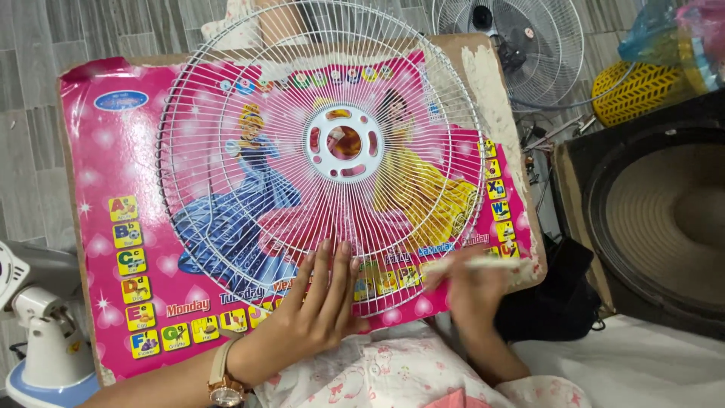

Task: Cleaning a fan grill using a small brush to remove dust

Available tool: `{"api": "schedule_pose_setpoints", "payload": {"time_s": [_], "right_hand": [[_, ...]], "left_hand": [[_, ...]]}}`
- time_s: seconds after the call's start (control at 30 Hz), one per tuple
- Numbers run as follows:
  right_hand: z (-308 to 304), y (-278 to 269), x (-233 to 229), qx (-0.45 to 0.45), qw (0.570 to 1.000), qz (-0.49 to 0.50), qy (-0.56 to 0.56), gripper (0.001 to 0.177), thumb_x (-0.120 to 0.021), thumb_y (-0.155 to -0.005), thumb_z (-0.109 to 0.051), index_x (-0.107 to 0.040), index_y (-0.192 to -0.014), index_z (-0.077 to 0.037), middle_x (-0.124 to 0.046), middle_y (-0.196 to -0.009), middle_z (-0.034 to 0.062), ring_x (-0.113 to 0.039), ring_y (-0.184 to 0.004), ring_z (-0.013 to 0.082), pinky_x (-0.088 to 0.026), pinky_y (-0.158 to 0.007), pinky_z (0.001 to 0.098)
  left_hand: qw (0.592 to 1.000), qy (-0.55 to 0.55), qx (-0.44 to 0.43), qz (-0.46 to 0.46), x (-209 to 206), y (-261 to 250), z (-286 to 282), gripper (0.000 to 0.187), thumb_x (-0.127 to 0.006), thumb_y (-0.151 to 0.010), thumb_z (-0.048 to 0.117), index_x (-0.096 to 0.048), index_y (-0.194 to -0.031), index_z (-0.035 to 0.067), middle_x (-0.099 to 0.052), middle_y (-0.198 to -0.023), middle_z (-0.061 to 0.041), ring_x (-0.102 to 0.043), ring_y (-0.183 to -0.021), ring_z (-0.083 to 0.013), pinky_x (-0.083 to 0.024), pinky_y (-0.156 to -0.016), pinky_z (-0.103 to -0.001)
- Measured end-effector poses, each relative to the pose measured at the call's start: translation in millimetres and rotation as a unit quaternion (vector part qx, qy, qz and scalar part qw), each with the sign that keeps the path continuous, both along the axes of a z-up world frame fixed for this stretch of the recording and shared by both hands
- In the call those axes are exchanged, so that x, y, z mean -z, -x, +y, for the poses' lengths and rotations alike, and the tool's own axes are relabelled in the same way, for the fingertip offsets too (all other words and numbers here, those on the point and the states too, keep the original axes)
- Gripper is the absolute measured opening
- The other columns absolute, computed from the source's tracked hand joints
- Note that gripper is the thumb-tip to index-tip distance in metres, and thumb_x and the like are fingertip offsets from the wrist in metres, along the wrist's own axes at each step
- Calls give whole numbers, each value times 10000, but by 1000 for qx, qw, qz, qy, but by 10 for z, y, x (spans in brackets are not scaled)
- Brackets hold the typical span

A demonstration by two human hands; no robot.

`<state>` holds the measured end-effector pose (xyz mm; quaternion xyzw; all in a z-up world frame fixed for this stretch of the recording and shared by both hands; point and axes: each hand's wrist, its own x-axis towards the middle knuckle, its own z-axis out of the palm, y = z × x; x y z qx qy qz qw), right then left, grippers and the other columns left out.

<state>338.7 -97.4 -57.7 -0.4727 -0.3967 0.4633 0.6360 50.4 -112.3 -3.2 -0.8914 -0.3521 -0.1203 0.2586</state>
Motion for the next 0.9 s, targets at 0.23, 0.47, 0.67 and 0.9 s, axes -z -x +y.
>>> {"api": "schedule_pose_setpoints", "payload": {"time_s": [0.23,0.47,0.67,0.9], "right_hand": [[-95,-106,89,-16,998,-55,-10,46,-575,-1043,-99,-597,-1048,-58,-684,-735,111,-665,-568,180,-560,-521,272],[167,-290,97,97,993,-59,-11,160,-602,-1088,-163,-518,-1157,-45,-603,-919,53,-649,-588,167,-536,-487,241],[112,-365,227,-2,998,-52,-43,122,-642,-1040,-167,-611,-1041,-49,-640,-783,57,-670,-577,177,-590,-476,269],[-121,-100,216,-106,992,-72,8,195,-642,-1002,-193,-602,-1004,-2,-695,-680,150,-692,-536,228,-623,-535,326]], "left_hand": [[1000,7,2,-5,-27,9,9,736,-350,-1091,574,-625,-1336,-63,-633,-1349,-276,-644,-1219,-418,-533,-1016,-465],[999,6,-1,-35,3,-11,-7,454,-548,-998,252,-628,-1316,-62,-642,-1319,-290,-656,-1198,-433,-568,-977,-463],[999,17,2,-32,42,-8,-9,481,-528,-1016,299,-626,-1324,-57,-625,-1344,-296,-638,-1218,-447,-558,-986,-482],[999,14,5,-32,12,15,6,475,-522,-1021,286,-620,-1327,-64,-622,-1340,-303,-642,-1207,-455,-558,-987,-479]]}}
